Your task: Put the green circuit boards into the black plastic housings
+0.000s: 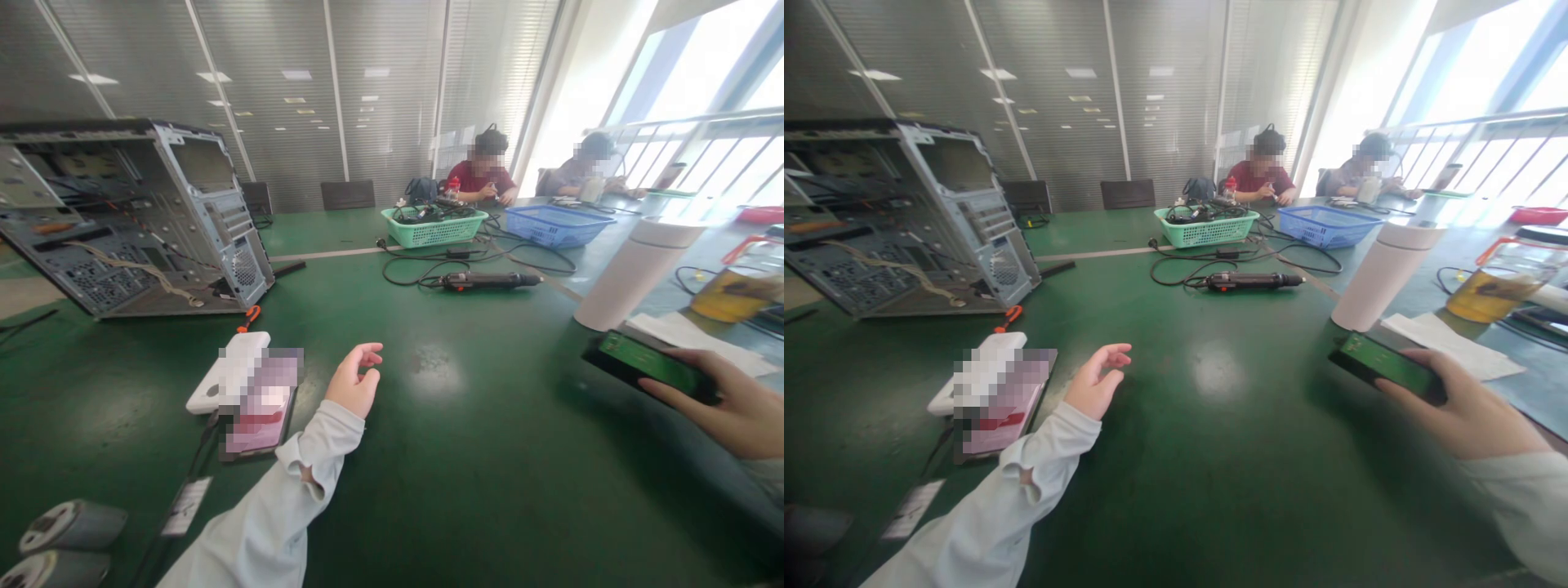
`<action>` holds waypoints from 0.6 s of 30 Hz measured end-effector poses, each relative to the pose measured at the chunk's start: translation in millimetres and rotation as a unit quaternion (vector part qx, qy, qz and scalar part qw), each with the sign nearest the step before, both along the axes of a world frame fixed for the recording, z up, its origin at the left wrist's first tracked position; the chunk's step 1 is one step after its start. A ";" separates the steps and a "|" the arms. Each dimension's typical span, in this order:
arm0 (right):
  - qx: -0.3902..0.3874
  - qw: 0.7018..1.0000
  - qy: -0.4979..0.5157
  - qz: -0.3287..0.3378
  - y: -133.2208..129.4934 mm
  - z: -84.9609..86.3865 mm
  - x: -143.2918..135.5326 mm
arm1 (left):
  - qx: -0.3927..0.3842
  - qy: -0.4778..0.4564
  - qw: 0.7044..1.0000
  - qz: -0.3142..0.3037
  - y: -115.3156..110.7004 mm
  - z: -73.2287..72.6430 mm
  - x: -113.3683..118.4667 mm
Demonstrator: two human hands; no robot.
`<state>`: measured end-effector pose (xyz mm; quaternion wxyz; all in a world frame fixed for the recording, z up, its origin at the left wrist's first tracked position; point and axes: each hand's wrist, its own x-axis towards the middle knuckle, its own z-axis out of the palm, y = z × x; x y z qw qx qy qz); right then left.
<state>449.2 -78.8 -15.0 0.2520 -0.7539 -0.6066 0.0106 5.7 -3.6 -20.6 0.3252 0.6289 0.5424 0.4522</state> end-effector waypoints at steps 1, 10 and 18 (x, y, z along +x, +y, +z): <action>0.024 1.000 0.016 -0.004 4.6 7.8 -26.3 | -0.003 -0.002 1.000 -0.002 0.2 0.7 0.5; 0.082 0.948 0.031 0.305 42.2 15.5 -218.3 | -0.048 0.032 0.996 -0.067 -5.9 8.7 1.0; 0.123 0.929 0.059 0.343 48.4 14.2 -270.1 | 0.017 0.208 0.978 0.008 -10.8 21.9 -4.5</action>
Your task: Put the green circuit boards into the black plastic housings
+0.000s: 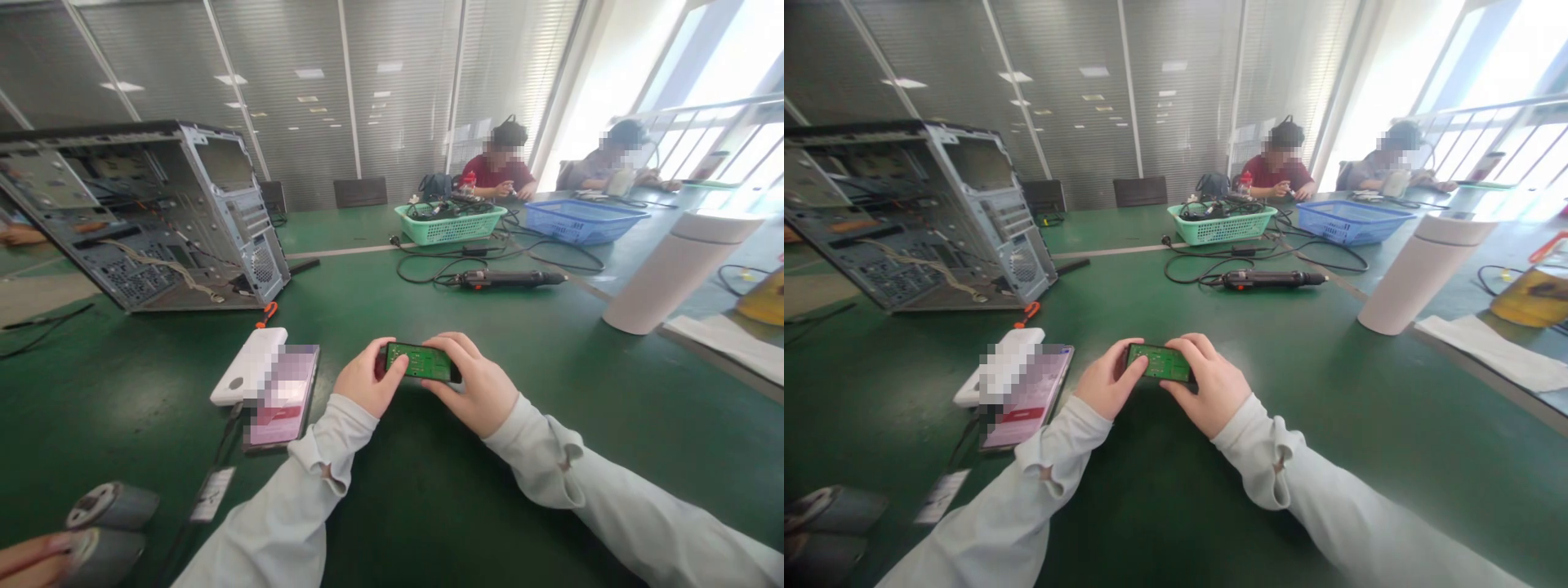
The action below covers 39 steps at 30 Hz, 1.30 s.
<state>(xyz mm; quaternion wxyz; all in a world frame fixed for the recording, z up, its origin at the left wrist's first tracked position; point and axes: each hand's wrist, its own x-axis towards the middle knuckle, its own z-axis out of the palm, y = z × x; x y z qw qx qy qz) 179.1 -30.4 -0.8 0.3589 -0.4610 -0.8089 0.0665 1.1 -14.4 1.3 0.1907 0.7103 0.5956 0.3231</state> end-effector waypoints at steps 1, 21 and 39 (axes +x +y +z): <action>0.006 1.000 0.013 0.008 1.8 -3.5 1.7 | -0.001 0.000 1.000 0.000 0.3 -0.8 0.0; 0.065 0.989 0.116 0.060 4.0 -14.1 9.0 | -0.033 -0.157 0.986 -0.047 3.9 -10.9 -1.0; -0.361 0.816 0.449 0.046 6.7 -7.6 9.3 | -0.016 -0.171 0.983 -0.069 4.4 -14.0 -2.6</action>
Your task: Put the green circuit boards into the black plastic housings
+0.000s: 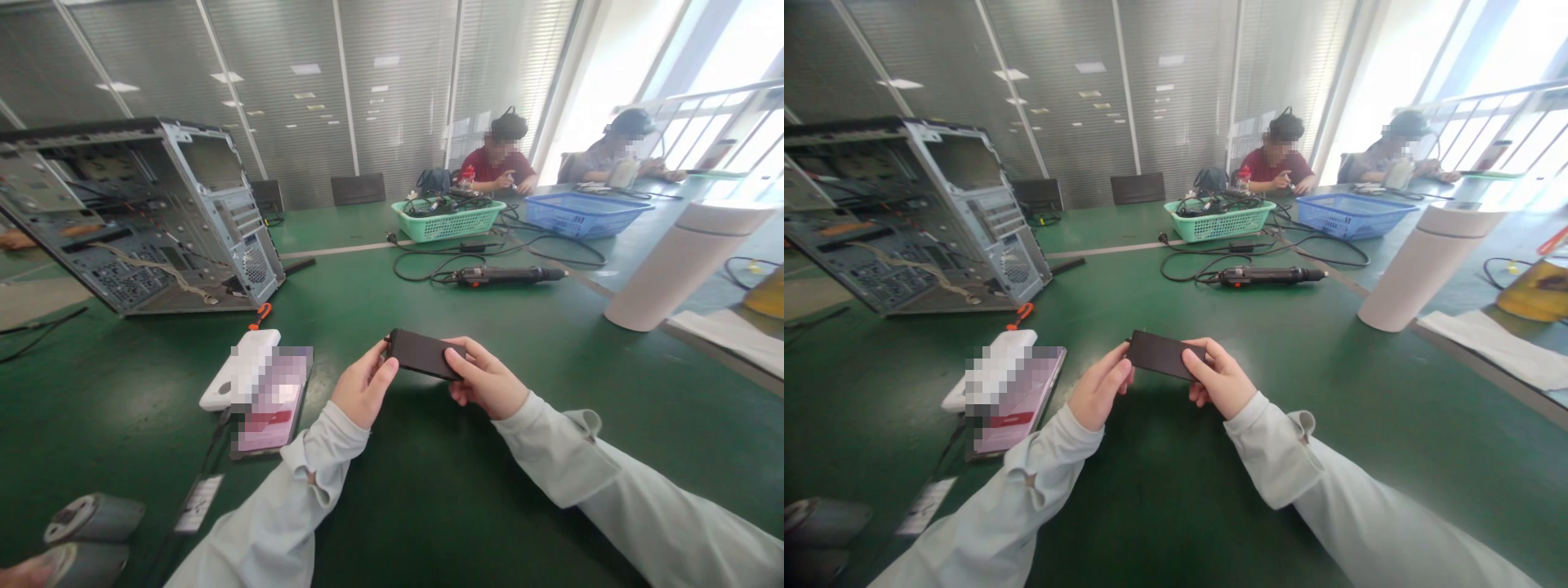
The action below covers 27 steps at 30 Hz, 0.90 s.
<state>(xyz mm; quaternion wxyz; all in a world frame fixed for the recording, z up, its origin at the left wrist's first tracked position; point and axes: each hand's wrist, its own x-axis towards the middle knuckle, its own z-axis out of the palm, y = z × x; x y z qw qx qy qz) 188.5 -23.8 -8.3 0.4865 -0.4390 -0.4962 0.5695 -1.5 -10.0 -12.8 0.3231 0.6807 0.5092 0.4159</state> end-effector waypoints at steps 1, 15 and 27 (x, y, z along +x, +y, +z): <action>-0.048 0.998 0.042 0.008 -0.3 2.2 -0.2 | 0.004 -0.010 1.000 0.002 1.0 -2.3 -0.3; -0.399 0.891 0.178 0.123 -0.1 23.3 -3.4 | 0.025 -0.052 0.997 -0.042 0.2 -3.5 2.0; -0.337 0.911 0.182 0.151 3.2 19.2 0.5 | -0.088 -0.140 0.986 0.019 5.7 -3.0 4.1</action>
